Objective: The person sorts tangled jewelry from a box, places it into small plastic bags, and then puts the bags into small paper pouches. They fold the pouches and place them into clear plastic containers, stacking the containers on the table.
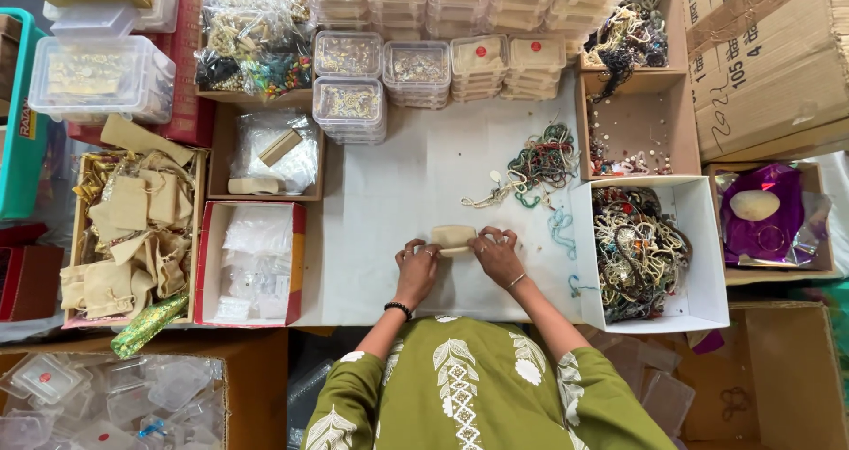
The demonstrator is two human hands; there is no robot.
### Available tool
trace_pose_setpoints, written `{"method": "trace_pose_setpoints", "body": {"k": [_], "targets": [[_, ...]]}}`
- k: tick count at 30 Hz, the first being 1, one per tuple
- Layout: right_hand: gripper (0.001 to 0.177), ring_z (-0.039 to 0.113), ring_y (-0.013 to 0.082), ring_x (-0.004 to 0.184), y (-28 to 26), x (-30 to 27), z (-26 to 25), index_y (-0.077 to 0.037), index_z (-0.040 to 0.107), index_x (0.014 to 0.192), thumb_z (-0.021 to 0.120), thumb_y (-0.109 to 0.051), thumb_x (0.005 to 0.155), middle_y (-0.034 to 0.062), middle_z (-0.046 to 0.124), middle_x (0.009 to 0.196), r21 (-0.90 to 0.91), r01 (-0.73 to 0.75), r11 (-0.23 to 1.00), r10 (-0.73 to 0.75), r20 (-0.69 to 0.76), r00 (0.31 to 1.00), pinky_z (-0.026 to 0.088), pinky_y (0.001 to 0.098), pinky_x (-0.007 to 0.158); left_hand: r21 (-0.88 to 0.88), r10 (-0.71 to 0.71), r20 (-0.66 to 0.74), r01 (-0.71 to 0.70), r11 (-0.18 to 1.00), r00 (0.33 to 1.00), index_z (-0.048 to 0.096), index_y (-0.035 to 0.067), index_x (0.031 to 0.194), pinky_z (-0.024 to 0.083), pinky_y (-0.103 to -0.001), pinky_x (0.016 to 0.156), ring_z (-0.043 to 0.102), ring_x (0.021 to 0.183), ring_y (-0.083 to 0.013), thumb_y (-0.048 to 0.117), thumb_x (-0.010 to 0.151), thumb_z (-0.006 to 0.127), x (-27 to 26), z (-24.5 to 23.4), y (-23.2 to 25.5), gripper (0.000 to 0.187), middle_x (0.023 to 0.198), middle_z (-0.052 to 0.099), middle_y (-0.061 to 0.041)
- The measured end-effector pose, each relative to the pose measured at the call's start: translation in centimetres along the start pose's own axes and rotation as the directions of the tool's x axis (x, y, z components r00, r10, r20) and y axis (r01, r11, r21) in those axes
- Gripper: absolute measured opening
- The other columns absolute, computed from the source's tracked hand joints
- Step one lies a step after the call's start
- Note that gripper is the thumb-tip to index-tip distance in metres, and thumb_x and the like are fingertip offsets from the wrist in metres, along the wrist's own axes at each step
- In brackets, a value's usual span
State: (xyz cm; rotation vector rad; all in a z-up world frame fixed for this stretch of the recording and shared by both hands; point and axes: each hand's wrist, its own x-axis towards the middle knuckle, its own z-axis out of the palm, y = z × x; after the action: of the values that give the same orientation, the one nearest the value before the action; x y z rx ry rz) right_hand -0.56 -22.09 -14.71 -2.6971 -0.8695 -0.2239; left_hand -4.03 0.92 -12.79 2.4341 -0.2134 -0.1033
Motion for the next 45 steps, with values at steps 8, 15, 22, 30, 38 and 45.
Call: {"method": "trace_pose_setpoints", "body": {"k": [8, 15, 22, 30, 38, 45], "targets": [[0.013, 0.062, 0.0192, 0.099, -0.4, 2.6, 2.3, -0.022, 0.075, 0.103, 0.065, -0.020, 0.095, -0.0028, 0.072, 0.089, 0.090, -0.316, 0.944, 0.320, -0.035, 0.947, 0.035, 0.0458, 0.090, -0.091, -0.284, -0.094, 0.276, 0.957, 0.954, 0.068, 0.012, 0.115, 0.036, -0.051, 0.095, 0.058, 0.108, -0.0301, 0.024, 0.101, 0.057, 2.6, 2.9, -1.1, 0.021, 0.098, 0.072, -0.008], [0.023, 0.065, 0.0229, 0.096, -0.3, 4.0, 0.4, -0.022, 0.076, 0.097, 0.075, -0.042, 0.085, 0.0018, 0.072, 0.083, -0.088, -0.341, 0.936, 0.332, -0.099, 0.938, 0.039, 0.0463, 0.084, 0.070, -0.504, -0.111, 0.513, 0.856, 0.857, 0.063, 0.009, 0.118, 0.046, -0.056, 0.088, 0.062, 0.108, -0.0343, 0.028, 0.100, 0.058, 4.8, 4.4, -0.3, 0.027, 0.100, 0.072, -0.013], [0.030, 0.069, 0.0232, 0.085, 4.5, 3.1, 3.6, -0.014, 0.078, 0.104, 0.076, -0.039, 0.088, 0.0068, 0.076, 0.093, 0.340, -0.263, 0.903, 0.238, 0.112, 0.965, 0.050, 0.0391, 0.087, 0.156, -0.565, -0.047, 0.564, 0.811, 0.824, 0.053, 0.004, 0.140, 0.046, -0.057, 0.089, 0.057, 0.118, -0.0384, 0.018, 0.090, 0.057, 6.9, 5.4, 0.3, 0.051, 0.102, 0.075, -0.016], [0.048, 0.070, 0.0257, 0.072, 3.8, 4.7, 4.6, -0.011, 0.080, 0.099, 0.093, -0.041, 0.064, 0.0103, 0.076, 0.079, 0.183, -0.454, 0.872, 0.332, 0.461, 0.823, 0.051, 0.0400, 0.080, 0.126, -0.583, -0.057, 0.585, 0.801, 0.810, 0.060, 0.009, 0.137, 0.048, -0.053, 0.095, 0.059, 0.123, -0.0368, 0.016, 0.096, 0.056, 4.0, 3.9, 0.2, 0.041, 0.104, 0.077, -0.014], [0.052, 0.067, 0.0213, 0.082, 0.8, 3.4, 3.9, -0.002, 0.071, 0.110, 0.092, -0.027, 0.069, 0.0120, 0.074, 0.094, 0.352, -0.658, 0.666, 0.549, 0.366, 0.751, 0.053, 0.0358, 0.079, -0.095, -0.271, -0.418, 0.255, 0.962, 0.867, 0.058, 0.009, 0.134, 0.056, -0.049, 0.082, 0.069, 0.090, -0.0336, 0.008, 0.090, 0.059, -5.2, -3.7, -3.9, 0.044, 0.137, 0.057, -0.019], [0.062, 0.063, 0.0179, 0.081, 4.3, 3.7, 6.6, 0.003, 0.073, 0.121, 0.095, -0.025, 0.071, 0.0108, 0.072, 0.096, 0.335, -0.758, 0.559, 0.563, 0.518, 0.644, 0.051, 0.0324, 0.076, 0.190, -0.025, -0.663, 0.200, 0.961, 0.749, 0.059, 0.016, 0.136, 0.042, -0.049, 0.101, 0.055, 0.128, -0.0286, 0.011, 0.089, 0.063, -18.1, -15.2, -6.5, 0.047, 0.139, 0.052, -0.011]]}}
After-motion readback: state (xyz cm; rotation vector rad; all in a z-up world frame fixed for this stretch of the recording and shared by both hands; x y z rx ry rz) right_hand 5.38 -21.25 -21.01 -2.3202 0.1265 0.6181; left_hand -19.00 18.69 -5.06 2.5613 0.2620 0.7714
